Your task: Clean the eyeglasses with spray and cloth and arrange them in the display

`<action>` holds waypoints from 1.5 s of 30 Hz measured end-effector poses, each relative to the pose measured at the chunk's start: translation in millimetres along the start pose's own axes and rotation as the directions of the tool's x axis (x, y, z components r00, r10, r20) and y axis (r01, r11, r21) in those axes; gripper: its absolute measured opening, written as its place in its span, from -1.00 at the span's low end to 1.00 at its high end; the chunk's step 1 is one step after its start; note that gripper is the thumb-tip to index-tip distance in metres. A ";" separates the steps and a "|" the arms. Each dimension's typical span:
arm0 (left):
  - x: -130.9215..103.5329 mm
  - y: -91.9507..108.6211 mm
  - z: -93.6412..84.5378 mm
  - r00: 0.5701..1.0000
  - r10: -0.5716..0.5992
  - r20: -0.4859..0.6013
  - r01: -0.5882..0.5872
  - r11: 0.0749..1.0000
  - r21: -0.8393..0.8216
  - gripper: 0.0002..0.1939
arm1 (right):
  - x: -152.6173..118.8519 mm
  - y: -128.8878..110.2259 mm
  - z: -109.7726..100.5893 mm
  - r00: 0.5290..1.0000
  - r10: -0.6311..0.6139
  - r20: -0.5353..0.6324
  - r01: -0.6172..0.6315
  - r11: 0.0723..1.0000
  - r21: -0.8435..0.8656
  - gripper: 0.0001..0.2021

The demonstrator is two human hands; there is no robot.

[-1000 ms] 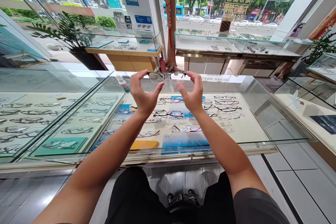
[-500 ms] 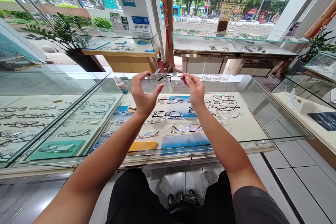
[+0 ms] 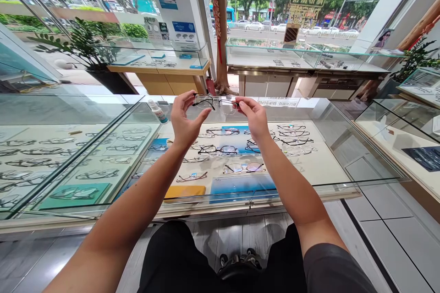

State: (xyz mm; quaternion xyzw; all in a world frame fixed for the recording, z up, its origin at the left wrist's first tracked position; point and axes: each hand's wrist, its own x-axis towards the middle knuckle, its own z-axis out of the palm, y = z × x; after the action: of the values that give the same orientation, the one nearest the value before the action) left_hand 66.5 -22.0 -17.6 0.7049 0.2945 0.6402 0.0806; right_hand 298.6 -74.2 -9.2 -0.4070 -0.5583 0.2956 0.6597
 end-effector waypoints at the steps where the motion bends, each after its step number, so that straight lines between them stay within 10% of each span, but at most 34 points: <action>1: 1.4 -0.3 -1.1 1.000 0.002 0.017 -0.002 1.000 -0.019 -0.32 | 0.6 -1.8 -1.6 1.000 0.029 0.012 -0.029 1.000 0.004 -0.68; 14: 4.1 28.1 -9.1 0.906 0.174 0.385 -0.156 0.985 -0.076 -0.41 | 2.6 -19.9 -12.6 0.936 0.146 0.321 -0.112 0.986 -0.122 -0.66; 28: -2.6 26.5 -5.7 0.881 0.020 0.473 0.146 0.939 -0.312 -0.33 | 3.1 -16.4 -9.8 0.880 0.212 0.424 -0.258 0.965 0.053 -0.49; 45: 2.5 25.5 -8.8 0.898 0.066 0.434 0.040 0.972 -0.231 -0.33 | 3.1 -32.4 -27.0 0.843 0.198 0.500 -0.099 0.971 -0.218 -0.77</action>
State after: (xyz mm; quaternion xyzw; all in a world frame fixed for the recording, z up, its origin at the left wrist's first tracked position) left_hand 66.1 -43.8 -1.4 0.8185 0.1864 0.4955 0.2230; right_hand 323.5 -93.2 19.2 -0.4136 -0.7066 0.3917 0.4198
